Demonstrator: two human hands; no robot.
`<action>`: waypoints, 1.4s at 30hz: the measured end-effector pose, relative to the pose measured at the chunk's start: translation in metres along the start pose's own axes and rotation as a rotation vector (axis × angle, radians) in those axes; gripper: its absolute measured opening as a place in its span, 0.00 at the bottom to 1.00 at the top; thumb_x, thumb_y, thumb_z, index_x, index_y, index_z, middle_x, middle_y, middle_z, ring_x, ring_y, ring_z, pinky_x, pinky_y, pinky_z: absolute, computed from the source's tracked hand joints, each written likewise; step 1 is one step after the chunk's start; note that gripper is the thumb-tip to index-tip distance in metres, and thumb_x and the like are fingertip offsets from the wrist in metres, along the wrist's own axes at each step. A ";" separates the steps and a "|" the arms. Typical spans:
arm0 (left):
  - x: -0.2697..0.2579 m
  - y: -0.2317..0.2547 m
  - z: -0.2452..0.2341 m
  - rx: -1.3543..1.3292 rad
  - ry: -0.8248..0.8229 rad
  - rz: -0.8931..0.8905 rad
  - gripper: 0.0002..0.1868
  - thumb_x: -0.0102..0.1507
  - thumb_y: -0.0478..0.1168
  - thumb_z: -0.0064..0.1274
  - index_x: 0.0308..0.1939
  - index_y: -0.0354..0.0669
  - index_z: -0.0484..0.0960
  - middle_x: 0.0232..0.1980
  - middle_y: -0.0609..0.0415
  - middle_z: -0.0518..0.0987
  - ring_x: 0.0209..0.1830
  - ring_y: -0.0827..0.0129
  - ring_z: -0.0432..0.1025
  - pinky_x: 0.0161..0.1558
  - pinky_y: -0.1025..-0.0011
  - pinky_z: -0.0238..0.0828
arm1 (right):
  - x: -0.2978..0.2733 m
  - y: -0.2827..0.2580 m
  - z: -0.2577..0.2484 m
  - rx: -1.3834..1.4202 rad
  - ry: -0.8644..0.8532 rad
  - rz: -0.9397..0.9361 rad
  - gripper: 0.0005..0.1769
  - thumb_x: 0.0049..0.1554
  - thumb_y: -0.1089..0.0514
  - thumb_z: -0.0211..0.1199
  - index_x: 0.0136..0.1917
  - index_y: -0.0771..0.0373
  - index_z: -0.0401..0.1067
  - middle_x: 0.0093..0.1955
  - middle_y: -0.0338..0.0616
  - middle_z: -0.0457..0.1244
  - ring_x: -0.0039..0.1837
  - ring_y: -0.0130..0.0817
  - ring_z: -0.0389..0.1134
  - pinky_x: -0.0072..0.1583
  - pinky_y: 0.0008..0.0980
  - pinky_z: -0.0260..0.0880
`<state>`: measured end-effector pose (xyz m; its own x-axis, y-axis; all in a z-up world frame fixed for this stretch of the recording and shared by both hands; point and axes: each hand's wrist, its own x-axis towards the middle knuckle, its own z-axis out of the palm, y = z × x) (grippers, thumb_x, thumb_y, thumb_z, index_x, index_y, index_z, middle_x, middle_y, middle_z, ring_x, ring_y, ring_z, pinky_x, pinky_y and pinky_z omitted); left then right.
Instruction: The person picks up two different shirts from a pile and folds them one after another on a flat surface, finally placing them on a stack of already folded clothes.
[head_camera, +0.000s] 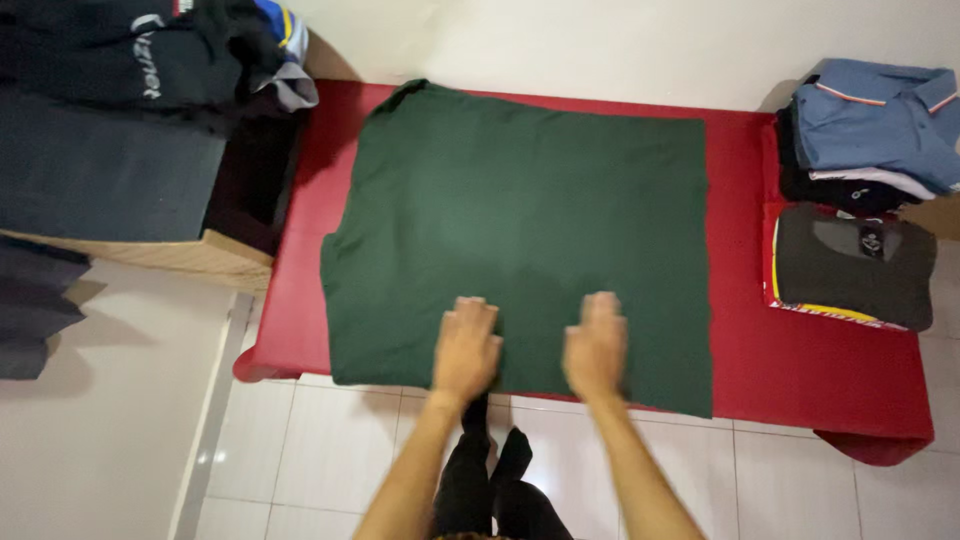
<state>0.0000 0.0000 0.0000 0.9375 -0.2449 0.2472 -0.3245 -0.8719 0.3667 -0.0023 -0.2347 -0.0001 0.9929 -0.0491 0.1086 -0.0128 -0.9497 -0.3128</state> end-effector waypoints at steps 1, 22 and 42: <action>0.007 0.015 0.017 0.026 -0.028 0.094 0.30 0.64 0.47 0.51 0.69 0.38 0.71 0.73 0.41 0.67 0.75 0.46 0.57 0.71 0.48 0.50 | 0.002 -0.021 0.018 0.091 -0.023 -0.050 0.36 0.60 0.56 0.55 0.78 0.70 0.54 0.83 0.61 0.47 0.84 0.54 0.43 0.80 0.51 0.39; 0.058 -0.016 0.030 -0.088 -0.289 0.042 0.31 0.69 0.51 0.44 0.76 0.51 0.63 0.82 0.45 0.55 0.83 0.47 0.47 0.78 0.44 0.40 | 0.040 -0.038 0.051 -0.040 -0.112 -0.114 0.41 0.63 0.45 0.50 0.81 0.69 0.48 0.84 0.59 0.42 0.85 0.55 0.39 0.80 0.55 0.35; 0.135 -0.047 0.045 -0.056 -0.233 0.133 0.34 0.67 0.52 0.43 0.76 0.47 0.63 0.80 0.41 0.56 0.81 0.44 0.47 0.75 0.41 0.37 | 0.101 -0.059 0.053 -0.026 -0.139 -0.259 0.37 0.63 0.51 0.50 0.81 0.68 0.51 0.84 0.54 0.47 0.85 0.50 0.44 0.80 0.56 0.38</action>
<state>0.1473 -0.0113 -0.0237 0.8878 -0.4522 0.0860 -0.4470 -0.8024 0.3955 0.1047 -0.1674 -0.0208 0.9700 0.2377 0.0506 0.2425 -0.9326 -0.2673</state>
